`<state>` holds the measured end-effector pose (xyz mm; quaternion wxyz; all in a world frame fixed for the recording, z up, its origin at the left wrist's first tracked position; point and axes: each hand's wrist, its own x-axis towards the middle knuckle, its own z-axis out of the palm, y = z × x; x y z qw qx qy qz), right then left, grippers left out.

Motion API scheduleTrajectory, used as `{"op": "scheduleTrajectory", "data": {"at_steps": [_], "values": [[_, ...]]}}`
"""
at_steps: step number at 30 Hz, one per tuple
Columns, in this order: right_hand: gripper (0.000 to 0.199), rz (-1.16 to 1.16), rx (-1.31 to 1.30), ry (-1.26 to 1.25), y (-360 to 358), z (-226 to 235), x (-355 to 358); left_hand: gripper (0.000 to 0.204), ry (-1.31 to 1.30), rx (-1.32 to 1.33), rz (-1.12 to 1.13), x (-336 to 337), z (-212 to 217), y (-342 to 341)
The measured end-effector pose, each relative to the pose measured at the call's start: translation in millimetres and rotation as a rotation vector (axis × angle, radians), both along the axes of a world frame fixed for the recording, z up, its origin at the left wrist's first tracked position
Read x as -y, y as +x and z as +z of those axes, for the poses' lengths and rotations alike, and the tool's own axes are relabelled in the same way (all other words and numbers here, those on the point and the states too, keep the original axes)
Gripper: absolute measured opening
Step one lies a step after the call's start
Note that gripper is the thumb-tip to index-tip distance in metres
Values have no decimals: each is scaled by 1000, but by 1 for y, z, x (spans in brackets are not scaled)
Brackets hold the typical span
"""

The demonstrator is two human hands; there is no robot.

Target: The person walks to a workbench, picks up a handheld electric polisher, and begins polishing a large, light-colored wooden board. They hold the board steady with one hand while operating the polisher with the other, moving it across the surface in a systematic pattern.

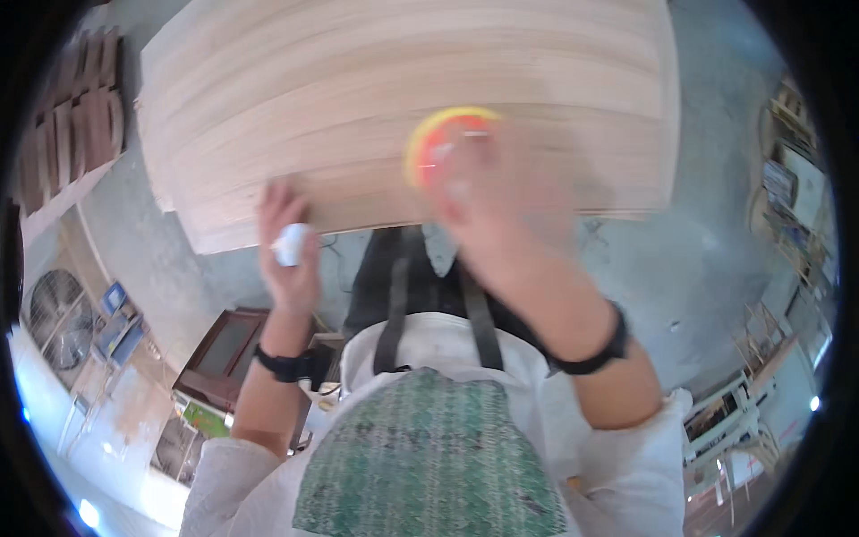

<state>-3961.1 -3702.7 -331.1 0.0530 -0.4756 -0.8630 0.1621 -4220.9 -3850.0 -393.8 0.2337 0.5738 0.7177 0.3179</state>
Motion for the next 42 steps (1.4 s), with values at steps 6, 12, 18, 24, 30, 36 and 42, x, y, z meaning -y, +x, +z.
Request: {"op": "scheduleTrajectory", "data": {"at_steps": [6, 12, 18, 24, 30, 36, 42], "values": [[60, -275, -12, -85, 127, -4, -35, 41, 35, 47, -163, -25, 10, 86], [63, -417, 67, -41, 195, -14, -63, 25, 77, 276, 88, -12, 15, 125], [63, -312, 83, 21, 177, -8, -63, 25, -121, 115, 324, -22, 30, 126], [63, -152, 33, -60, 103, 5, -39, 23, -86, 96, 403, -27, 21, 129], [65, -115, 10, -128, 74, 9, -33, 21, -56, 22, 487, -24, 18, 115], [67, -64, -9, -110, 69, 9, -33, 21, -115, 133, 424, -28, 30, 121], [68, -71, -13, -107, 69, 7, -37, 14, -40, 76, 412, -31, 27, 117]]}}
